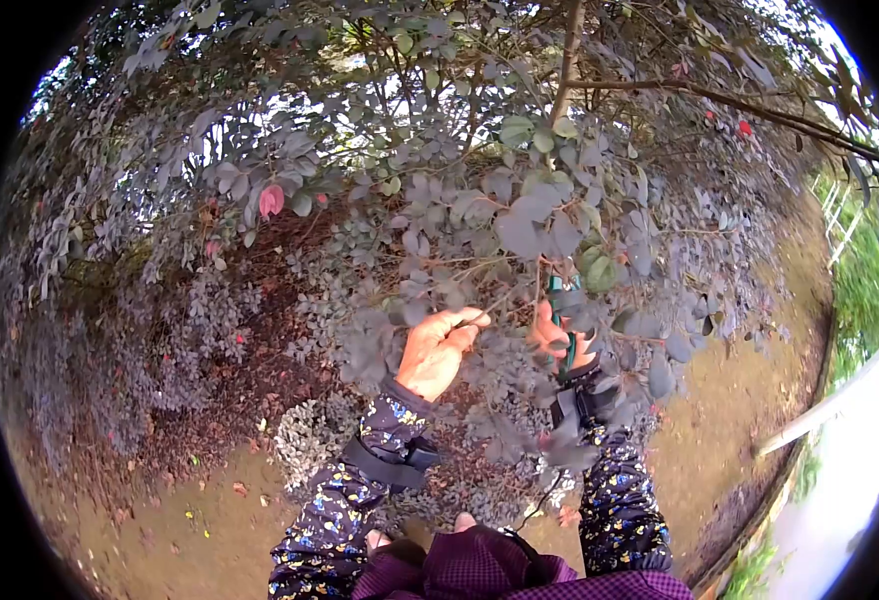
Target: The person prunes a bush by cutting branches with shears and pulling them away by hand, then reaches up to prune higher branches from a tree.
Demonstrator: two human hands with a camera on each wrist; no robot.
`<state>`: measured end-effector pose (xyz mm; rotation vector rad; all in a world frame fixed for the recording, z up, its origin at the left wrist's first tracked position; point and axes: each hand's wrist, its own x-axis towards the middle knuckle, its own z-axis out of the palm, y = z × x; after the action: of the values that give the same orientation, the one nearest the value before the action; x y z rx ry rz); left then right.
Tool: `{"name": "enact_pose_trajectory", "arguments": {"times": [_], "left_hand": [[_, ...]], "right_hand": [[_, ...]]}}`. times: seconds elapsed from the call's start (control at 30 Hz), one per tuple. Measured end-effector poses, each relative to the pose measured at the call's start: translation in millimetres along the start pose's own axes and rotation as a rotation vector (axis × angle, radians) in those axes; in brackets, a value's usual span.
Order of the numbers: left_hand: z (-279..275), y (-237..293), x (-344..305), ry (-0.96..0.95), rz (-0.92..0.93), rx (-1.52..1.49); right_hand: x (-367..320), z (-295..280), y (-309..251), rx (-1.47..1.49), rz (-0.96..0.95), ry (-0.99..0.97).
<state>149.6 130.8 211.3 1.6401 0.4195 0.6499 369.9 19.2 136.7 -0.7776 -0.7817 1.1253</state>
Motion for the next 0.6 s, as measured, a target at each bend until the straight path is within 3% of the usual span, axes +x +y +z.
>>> {"name": "enact_pose_trajectory", "arguments": {"times": [0.07, 0.1, 0.13, 0.17, 0.2, 0.27, 0.33, 0.4, 0.53, 0.6], "left_hand": [[-14, -6, -1, -0.004, -0.004, -0.003], [-21, -7, -6, 0.018, 0.027, 0.106], [-28, -19, -12, 0.013, 0.052, 0.113], [-33, -20, -22, -0.052, -0.016, 0.154], [-37, -33, -32, -0.095, 0.028, 0.154], [-51, -64, -52, -0.194, -0.037, 0.334], [-58, -82, -72, -0.116, -0.141, 0.211], [-74, -107, -85, -0.082, -0.142, 0.314], [-105, -170, -91, 0.05, -0.138, 0.34], [-109, -183, -84, 0.103, -0.11, 0.311]], "right_hand": [[-16, 26, 5, 0.26, 0.033, -0.295], [-36, 52, 5, 0.136, 0.049, -0.078], [-47, 67, 12, 0.119, 0.062, -0.003], [-56, 71, 23, 0.16, 0.116, -0.018], [-64, 54, 41, 0.101, 0.149, -0.137], [-88, 27, 88, 0.03, 0.284, -0.024], [-119, 12, 122, 0.042, 0.43, 0.072], [-149, 3, 147, -0.004, 0.543, 0.168], [-187, -16, 164, 0.068, 0.606, 0.281], [-192, -24, 157, 0.098, 0.531, 0.303]]}}
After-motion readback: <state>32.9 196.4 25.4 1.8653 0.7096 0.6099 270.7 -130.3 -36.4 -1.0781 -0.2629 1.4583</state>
